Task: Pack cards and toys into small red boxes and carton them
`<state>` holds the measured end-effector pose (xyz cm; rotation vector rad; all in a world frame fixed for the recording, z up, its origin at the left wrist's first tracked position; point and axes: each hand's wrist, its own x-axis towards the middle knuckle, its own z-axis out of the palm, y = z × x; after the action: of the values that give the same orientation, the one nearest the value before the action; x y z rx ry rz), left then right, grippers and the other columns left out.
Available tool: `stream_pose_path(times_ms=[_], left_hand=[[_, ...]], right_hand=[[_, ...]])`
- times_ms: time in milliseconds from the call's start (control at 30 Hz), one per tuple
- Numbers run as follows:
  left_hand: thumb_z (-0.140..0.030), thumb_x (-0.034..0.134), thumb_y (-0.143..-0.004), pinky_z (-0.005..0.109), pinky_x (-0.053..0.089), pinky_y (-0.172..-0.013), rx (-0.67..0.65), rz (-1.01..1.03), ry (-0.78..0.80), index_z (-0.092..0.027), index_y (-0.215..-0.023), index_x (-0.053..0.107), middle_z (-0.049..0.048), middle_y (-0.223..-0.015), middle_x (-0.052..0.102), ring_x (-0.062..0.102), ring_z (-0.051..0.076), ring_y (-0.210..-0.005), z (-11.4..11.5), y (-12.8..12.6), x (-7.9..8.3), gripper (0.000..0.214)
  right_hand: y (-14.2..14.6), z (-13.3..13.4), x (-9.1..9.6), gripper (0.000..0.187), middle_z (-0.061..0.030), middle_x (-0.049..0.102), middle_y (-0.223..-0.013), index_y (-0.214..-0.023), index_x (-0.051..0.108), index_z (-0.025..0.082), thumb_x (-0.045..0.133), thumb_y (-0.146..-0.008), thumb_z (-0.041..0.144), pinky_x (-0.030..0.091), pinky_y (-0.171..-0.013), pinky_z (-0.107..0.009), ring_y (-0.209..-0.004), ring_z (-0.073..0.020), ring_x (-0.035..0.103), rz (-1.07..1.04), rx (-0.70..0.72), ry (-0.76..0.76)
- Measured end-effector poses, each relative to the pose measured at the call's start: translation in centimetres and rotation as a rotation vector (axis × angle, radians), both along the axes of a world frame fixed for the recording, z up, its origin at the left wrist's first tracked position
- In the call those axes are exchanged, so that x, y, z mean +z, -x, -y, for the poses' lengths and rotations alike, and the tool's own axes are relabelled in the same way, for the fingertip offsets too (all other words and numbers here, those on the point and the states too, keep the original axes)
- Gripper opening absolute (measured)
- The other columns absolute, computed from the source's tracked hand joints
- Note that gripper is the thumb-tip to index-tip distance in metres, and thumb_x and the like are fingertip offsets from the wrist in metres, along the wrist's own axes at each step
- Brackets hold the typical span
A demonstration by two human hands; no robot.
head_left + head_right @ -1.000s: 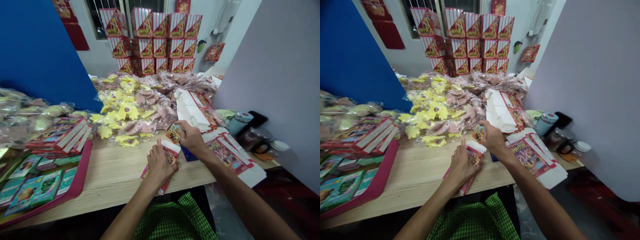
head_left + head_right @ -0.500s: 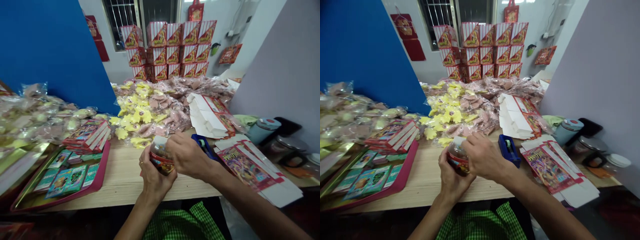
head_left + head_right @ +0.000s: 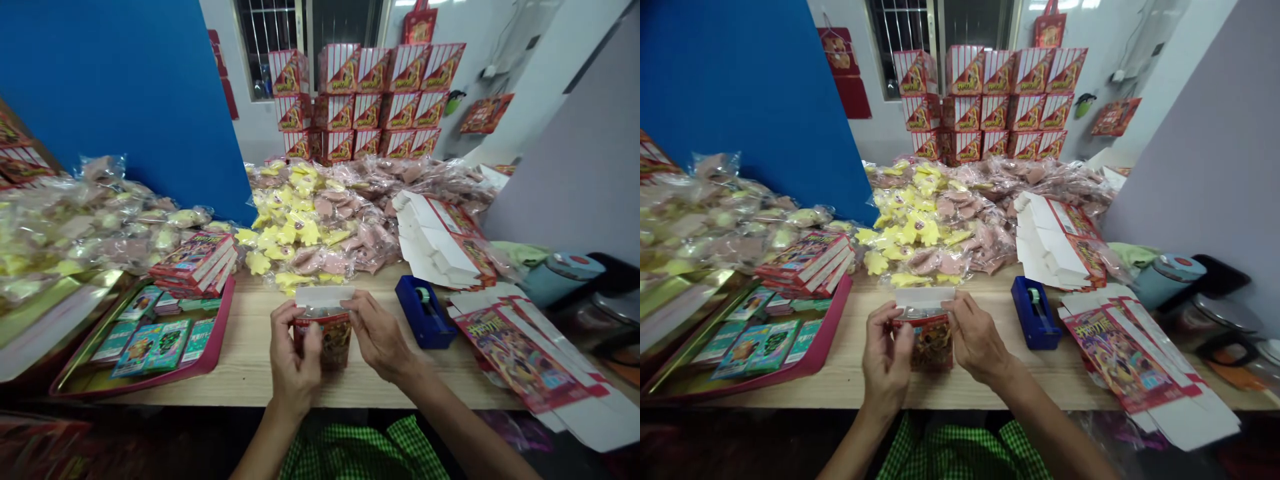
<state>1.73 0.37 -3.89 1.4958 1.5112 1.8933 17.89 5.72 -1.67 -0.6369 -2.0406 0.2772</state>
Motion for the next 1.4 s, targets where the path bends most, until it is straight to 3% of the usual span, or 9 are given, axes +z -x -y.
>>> stream_pose_path(times_ms=[67,167,267,400,667,867,1167,1300,1400], left_hand=[[-0.039,0.057,-0.099,0.027,0.055,-0.079,-0.055,0.200,0.048,-0.021,-0.103,0.060,0.0046,-0.100,0.063,0.065,0.017,-0.090,0.2,0.8,0.8,0.018],[-0.035,0.063,-0.097,0.023,0.053,-0.069,-0.169,0.393,0.080,-0.025,-0.122,0.057,0.0000,-0.090,0.063,0.063,0.014,-0.077,0.2,1.6,1.0,0.028],[-0.034,0.060,-0.098,0.030,0.055,-0.082,-0.234,0.324,0.054,-0.024,-0.111,0.066,0.0058,-0.103,0.065,0.066,0.019,-0.095,0.7,2.2,0.2,0.018],[-0.051,0.059,-0.096,0.042,0.054,-0.097,-0.348,0.222,-0.054,-0.023,-0.100,0.069,0.0120,-0.126,0.062,0.059,0.030,-0.122,1.8,2.3,-0.4,0.030],[-0.022,0.066,-0.096,0.030,0.057,-0.086,-0.261,0.221,-0.064,-0.026,-0.130,0.058,0.0058,-0.111,0.073,0.071,0.018,-0.098,2.5,0.6,0.3,0.035],[-0.012,0.062,-0.096,0.031,0.057,-0.083,-0.331,-0.063,-0.148,-0.025,-0.110,0.076,0.0070,-0.107,0.073,0.070,0.019,-0.099,1.9,2.5,0.6,0.023],[-0.011,0.074,-0.088,0.034,0.063,-0.085,-0.404,-0.660,-0.262,-0.027,-0.125,0.071,0.0107,-0.122,0.075,0.074,0.022,-0.105,1.1,5.9,2.7,0.040],[-0.009,0.068,-0.092,0.032,0.063,-0.081,-0.356,-0.772,-0.290,-0.024,-0.121,0.071,0.0106,-0.114,0.076,0.074,0.021,-0.100,1.0,5.0,3.8,0.034],[-0.006,0.069,-0.090,0.029,0.063,-0.080,-0.242,-0.790,-0.333,-0.021,-0.116,0.071,0.0085,-0.110,0.076,0.074,0.019,-0.095,0.3,3.7,3.7,0.031]], right_hand=[[0.0,-0.3,0.4,0.020,-0.0062,0.057,-0.094,-0.105,0.056,0.021,0.040,-0.103,0.010,0.056,-0.076,-0.034,-0.089,-0.0218,0.062,0.019,0.047,0.020],[-0.3,0.0,1.0,0.021,-0.0062,0.060,-0.098,-0.117,0.055,0.022,0.044,-0.102,0.011,0.057,-0.074,-0.032,-0.086,-0.0200,0.062,-0.004,0.091,0.111],[-0.7,0.8,1.1,0.036,-0.0089,0.063,-0.112,-0.135,0.046,0.023,0.047,-0.101,0.010,0.059,-0.077,-0.032,-0.091,-0.0194,0.065,-0.033,0.096,0.137],[-1.6,1.7,1.7,0.031,-0.0127,0.063,-0.119,-0.127,0.054,0.022,0.043,-0.101,0.010,0.059,-0.091,-0.042,-0.114,-0.0256,0.064,0.111,0.158,0.018],[-1.7,2.6,2.9,0.022,-0.0088,0.065,-0.105,-0.124,0.049,0.022,0.043,-0.104,0.014,0.060,-0.080,-0.037,-0.096,-0.0233,0.066,0.164,0.118,0.104],[-1.7,2.4,2.5,0.014,-0.0096,0.064,-0.099,-0.110,0.049,0.020,0.042,-0.103,0.010,0.059,-0.077,-0.037,-0.095,-0.0237,0.065,0.204,0.098,-0.024],[-2.9,1.4,0.9,0.027,-0.0184,0.062,-0.118,-0.108,0.052,0.017,0.040,-0.092,-0.001,0.061,-0.087,-0.045,-0.107,-0.0260,0.062,0.300,0.169,-0.197],[-2.9,2.0,1.5,0.026,-0.0144,0.064,-0.114,-0.110,0.054,0.018,0.041,-0.095,0.001,0.060,-0.091,-0.041,-0.115,-0.0244,0.062,0.195,0.150,-0.092],[-5.2,2.1,2.1,0.024,-0.0130,0.064,-0.118,-0.110,0.057,0.019,0.044,-0.095,0.005,0.055,-0.098,-0.041,-0.122,-0.0240,0.059,0.066,-0.061,0.092]])
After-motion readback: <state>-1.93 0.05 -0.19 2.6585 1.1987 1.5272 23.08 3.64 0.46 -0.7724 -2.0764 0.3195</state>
